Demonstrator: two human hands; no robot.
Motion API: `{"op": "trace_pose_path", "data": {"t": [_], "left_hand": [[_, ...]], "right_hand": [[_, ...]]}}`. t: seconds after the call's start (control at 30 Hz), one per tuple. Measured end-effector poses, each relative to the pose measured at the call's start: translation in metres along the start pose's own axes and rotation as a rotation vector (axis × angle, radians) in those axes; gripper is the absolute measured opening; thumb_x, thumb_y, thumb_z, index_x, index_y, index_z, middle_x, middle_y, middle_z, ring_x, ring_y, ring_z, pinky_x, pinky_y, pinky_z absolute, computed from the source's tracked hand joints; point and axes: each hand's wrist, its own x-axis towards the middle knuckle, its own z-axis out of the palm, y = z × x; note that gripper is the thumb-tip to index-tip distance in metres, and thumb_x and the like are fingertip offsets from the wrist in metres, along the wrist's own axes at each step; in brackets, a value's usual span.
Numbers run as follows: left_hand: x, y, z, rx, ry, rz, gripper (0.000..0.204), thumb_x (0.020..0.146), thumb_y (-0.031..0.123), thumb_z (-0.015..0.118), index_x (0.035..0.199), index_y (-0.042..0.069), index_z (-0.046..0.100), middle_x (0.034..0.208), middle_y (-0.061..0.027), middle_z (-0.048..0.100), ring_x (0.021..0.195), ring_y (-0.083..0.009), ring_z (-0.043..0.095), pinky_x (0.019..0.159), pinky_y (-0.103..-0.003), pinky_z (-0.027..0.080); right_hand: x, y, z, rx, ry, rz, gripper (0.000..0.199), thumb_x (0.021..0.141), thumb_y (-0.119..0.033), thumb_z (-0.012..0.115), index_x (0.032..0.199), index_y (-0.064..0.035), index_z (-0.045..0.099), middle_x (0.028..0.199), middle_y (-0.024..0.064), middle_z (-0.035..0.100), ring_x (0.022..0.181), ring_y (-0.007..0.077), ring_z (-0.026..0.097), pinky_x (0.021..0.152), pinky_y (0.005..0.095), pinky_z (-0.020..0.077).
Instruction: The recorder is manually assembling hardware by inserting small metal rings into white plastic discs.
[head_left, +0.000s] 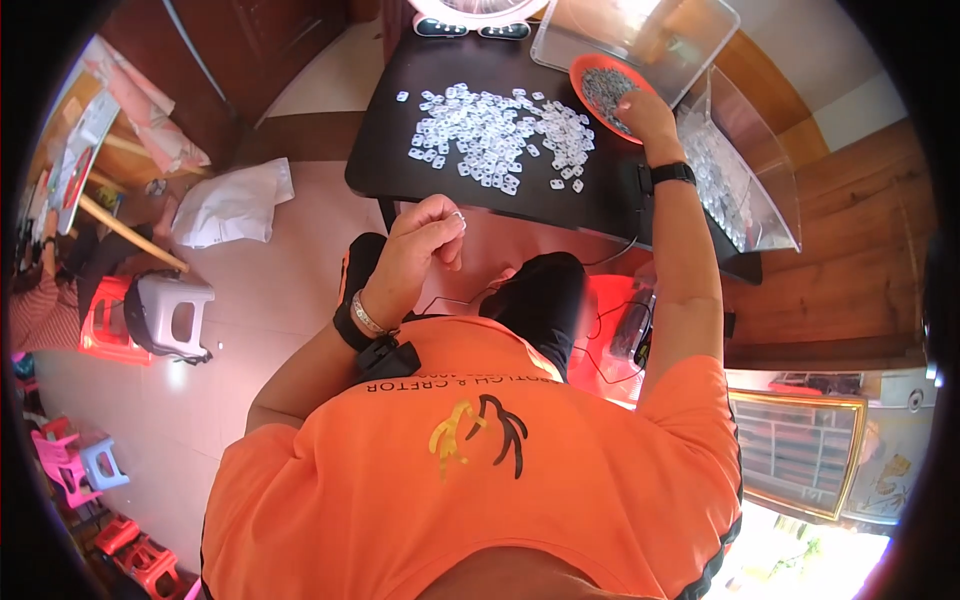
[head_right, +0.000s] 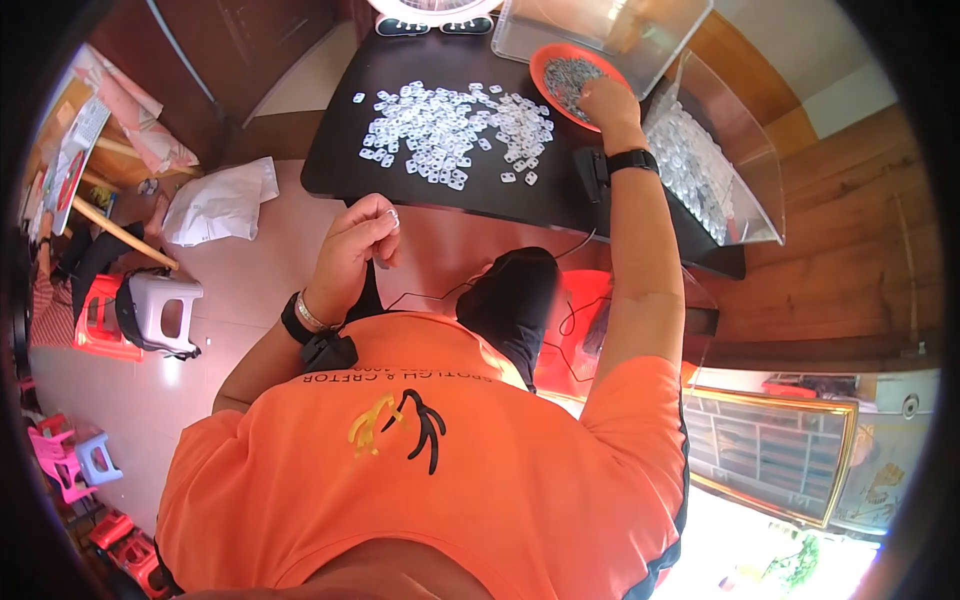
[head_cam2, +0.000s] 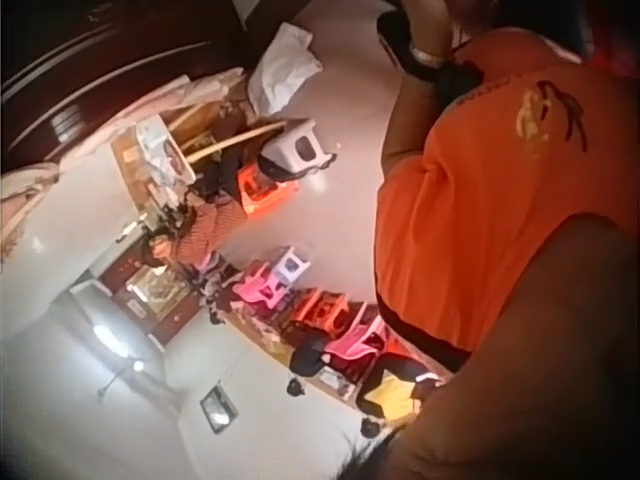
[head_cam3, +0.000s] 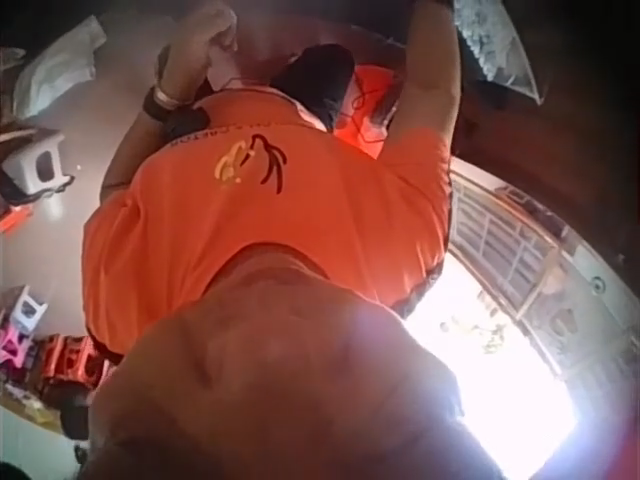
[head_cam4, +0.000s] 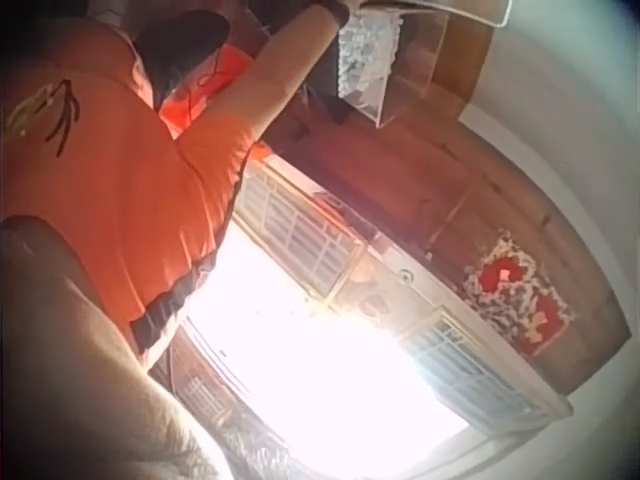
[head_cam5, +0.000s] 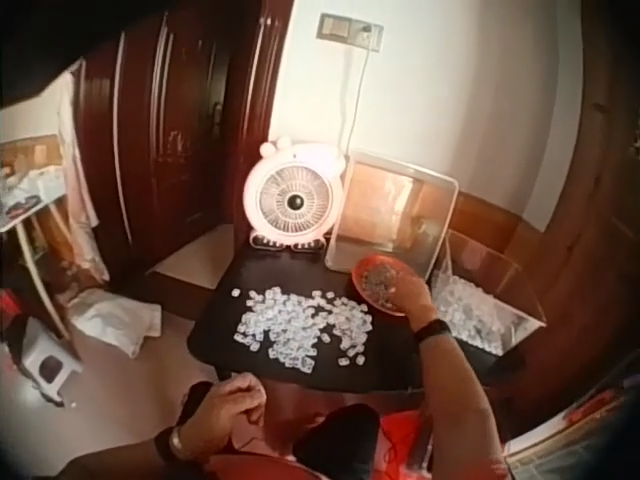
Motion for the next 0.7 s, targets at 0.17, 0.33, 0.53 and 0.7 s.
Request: {"op": "trace_pose_path", "data": {"t": [0.17, 0.33, 0.53, 0.7], "left_hand": [[-0.002, 0.003, -0.002, -0.010, 0.041, 0.013, 0.021, 0.091, 0.025, 0.048, 0.079, 0.007, 0.048, 0.062, -0.0004, 0.046, 0.059, -0.0112, 0.048, 0.057, -0.024, 0.037], [-0.002, 0.005, -0.002, -0.029, 0.079, -0.015, 0.022, 0.090, 0.026, 0.050, 0.077, 0.009, 0.048, 0.059, 0.0004, 0.045, 0.055, -0.0110, 0.048, 0.054, -0.024, 0.037], [0.000, 0.005, 0.001, -0.046, 0.082, -0.032, 0.022, 0.089, 0.026, 0.051, 0.075, 0.009, 0.048, 0.059, 0.0004, 0.046, 0.055, -0.0108, 0.049, 0.054, -0.024, 0.037], [0.000, 0.004, 0.000, -0.060, 0.086, -0.038, 0.022, 0.090, 0.025, 0.050, 0.075, 0.008, 0.048, 0.059, 0.0000, 0.046, 0.055, -0.0111, 0.048, 0.054, -0.024, 0.036]], "right_hand": [[0.015, 0.010, 0.016, 0.014, -0.003, 0.083, 0.020, 0.077, -0.028, 0.060, 0.089, -0.0147, 0.070, 0.092, 0.0133, 0.067, 0.092, 0.0312, 0.063, 0.082, 0.0433, 0.0492], [0.012, 0.003, 0.008, 0.043, 0.023, 0.085, 0.023, 0.078, -0.032, 0.063, 0.089, -0.0127, 0.070, 0.092, 0.0140, 0.067, 0.092, 0.0310, 0.063, 0.082, 0.0435, 0.0487], [0.015, 0.015, 0.016, 0.136, 0.145, 0.094, 0.026, 0.077, -0.034, 0.065, 0.087, -0.0096, 0.069, 0.088, 0.0144, 0.067, 0.088, 0.0316, 0.064, 0.080, 0.0430, 0.0485], [0.017, 0.017, 0.018, 0.212, 0.160, 0.043, 0.021, 0.075, -0.026, 0.064, 0.087, -0.0099, 0.069, 0.089, 0.0139, 0.068, 0.088, 0.0319, 0.064, 0.079, 0.0420, 0.0495]]}}
